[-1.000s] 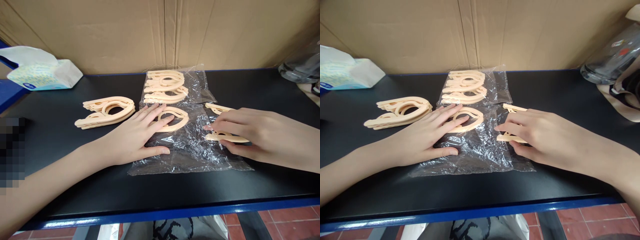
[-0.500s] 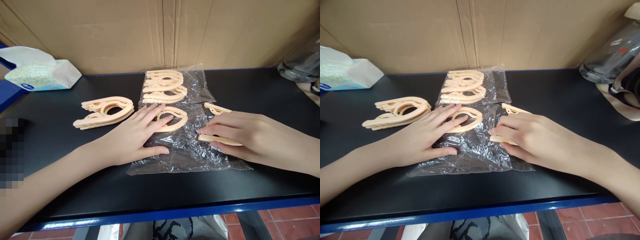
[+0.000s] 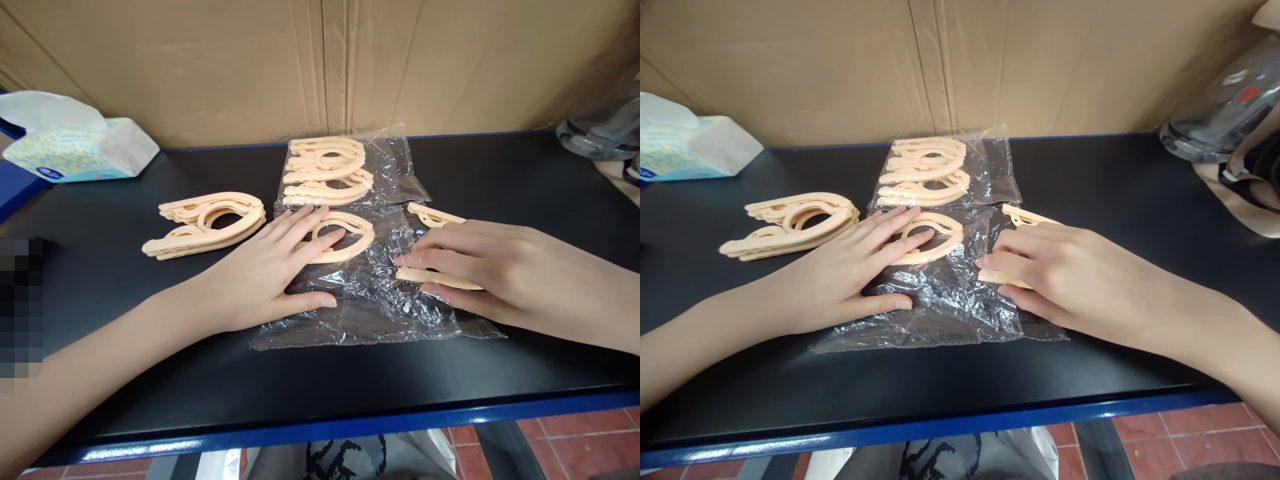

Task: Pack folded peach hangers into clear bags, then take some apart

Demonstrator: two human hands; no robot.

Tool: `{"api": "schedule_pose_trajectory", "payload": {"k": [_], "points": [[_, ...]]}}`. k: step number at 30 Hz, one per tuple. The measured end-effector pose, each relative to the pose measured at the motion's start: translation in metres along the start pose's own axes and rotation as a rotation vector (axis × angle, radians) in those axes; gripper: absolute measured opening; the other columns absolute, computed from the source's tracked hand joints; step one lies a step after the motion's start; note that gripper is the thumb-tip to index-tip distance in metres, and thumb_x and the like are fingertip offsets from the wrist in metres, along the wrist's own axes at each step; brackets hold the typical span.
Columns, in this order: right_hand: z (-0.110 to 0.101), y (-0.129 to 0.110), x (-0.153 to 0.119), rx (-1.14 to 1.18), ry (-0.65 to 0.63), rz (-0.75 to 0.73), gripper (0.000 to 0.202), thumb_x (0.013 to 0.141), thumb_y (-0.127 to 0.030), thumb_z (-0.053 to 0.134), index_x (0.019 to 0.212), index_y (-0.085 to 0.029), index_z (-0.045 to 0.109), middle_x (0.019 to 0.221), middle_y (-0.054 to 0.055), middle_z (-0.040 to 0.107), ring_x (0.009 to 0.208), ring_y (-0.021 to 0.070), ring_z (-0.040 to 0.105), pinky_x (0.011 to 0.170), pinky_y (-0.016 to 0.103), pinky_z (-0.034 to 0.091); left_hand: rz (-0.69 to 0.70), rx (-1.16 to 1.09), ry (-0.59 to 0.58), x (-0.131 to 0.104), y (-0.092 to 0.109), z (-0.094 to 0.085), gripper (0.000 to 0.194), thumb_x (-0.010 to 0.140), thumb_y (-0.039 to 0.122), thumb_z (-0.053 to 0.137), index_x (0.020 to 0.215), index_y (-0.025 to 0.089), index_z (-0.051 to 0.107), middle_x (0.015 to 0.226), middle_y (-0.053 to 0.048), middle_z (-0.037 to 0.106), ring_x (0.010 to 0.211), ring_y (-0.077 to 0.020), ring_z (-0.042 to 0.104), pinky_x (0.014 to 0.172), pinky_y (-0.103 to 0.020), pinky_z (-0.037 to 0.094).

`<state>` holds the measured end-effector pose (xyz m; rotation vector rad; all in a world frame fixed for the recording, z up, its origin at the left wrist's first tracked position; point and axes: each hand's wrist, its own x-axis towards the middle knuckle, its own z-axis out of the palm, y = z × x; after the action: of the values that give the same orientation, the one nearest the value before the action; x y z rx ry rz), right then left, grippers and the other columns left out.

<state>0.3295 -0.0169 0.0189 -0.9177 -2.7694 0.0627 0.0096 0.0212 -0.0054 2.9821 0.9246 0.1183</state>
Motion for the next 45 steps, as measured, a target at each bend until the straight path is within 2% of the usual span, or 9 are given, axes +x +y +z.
{"api": "schedule_pose_trajectory", "payload": {"k": [3,10,14,20,24,31,40,45], "points": [[-0.002,0.001,-0.001,-0.051,-0.056,-0.041,0.029,0.106,-0.028,0.042,0.117,-0.021,0.068,0.115,0.009,0.073,0.095,0.0249,0.071,0.074,0.039,0.055,-0.012,-0.005,-0.031,0.001,0.001,-0.002,0.084,0.100,0.075,0.034,0.162,0.017,0.035,0.172,-0.017,0.021,0.160,-0.0371,0.019,0.127,-0.059,0.023],[-0.002,0.001,-0.005,-0.072,-0.063,-0.014,0.030,0.105,-0.029,0.043,0.121,-0.022,0.067,0.120,0.009,0.071,0.100,0.0259,0.071,0.074,0.039,0.056,-0.031,-0.027,-0.053,0.002,0.002,-0.006,0.084,0.100,0.075,0.032,0.162,0.018,0.035,0.173,-0.016,0.020,0.160,-0.0373,0.018,0.128,-0.059,0.020],[-0.003,0.000,-0.005,-0.082,-0.071,-0.014,0.027,0.104,-0.028,0.043,0.116,-0.023,0.067,0.116,0.009,0.071,0.100,0.0277,0.071,0.074,0.041,0.057,-0.033,-0.056,-0.064,0.003,0.001,-0.005,0.085,0.099,0.076,0.034,0.161,0.017,0.037,0.172,-0.018,0.021,0.159,-0.0397,0.019,0.127,-0.063,0.021],[-0.005,-0.007,-0.004,-0.088,-0.093,0.021,0.026,0.103,-0.026,0.045,0.117,-0.022,0.067,0.116,0.011,0.069,0.100,0.0306,0.070,0.080,0.048,0.059,0.006,-0.002,-0.002,0.000,0.000,0.001,0.082,0.101,0.073,0.035,0.162,0.018,0.034,0.172,-0.017,0.021,0.160,-0.0363,0.019,0.128,-0.058,0.022],[-0.006,-0.009,-0.004,-0.071,-0.107,0.044,0.028,0.102,-0.025,0.045,0.117,-0.023,0.068,0.116,0.012,0.069,0.100,0.0324,0.070,0.080,0.050,0.058,0.001,-0.007,-0.004,0.000,-0.001,0.002,0.082,0.101,0.073,0.036,0.162,0.018,0.035,0.172,-0.016,0.022,0.160,-0.0361,0.020,0.128,-0.058,0.022],[-0.004,-0.008,-0.006,-0.073,-0.103,0.052,0.028,0.103,-0.029,0.044,0.118,-0.026,0.067,0.117,0.011,0.070,0.100,0.0314,0.069,0.082,0.050,0.059,-0.019,-0.003,-0.019,0.000,-0.002,0.002,0.082,0.100,0.076,0.032,0.163,0.022,0.033,0.174,-0.012,0.019,0.161,-0.0335,0.017,0.129,-0.056,0.021],[-0.005,-0.007,-0.003,-0.112,-0.117,0.012,0.029,0.103,-0.025,0.045,0.125,-0.023,0.064,0.120,0.012,0.067,0.099,0.0288,0.069,0.080,0.047,0.058,-0.006,-0.018,-0.040,0.002,0.001,-0.003,0.085,0.100,0.074,0.035,0.160,0.013,0.039,0.171,-0.021,0.023,0.158,-0.0402,0.021,0.127,-0.061,0.024],[-0.006,-0.007,-0.004,-0.128,-0.122,0.000,0.029,0.103,-0.024,0.046,0.126,-0.020,0.062,0.119,0.013,0.066,0.101,0.0286,0.069,0.081,0.046,0.057,-0.012,-0.018,-0.039,0.002,0.001,-0.003,0.084,0.100,0.074,0.035,0.161,0.015,0.038,0.172,-0.019,0.022,0.159,-0.0391,0.020,0.128,-0.059,0.022]]}}
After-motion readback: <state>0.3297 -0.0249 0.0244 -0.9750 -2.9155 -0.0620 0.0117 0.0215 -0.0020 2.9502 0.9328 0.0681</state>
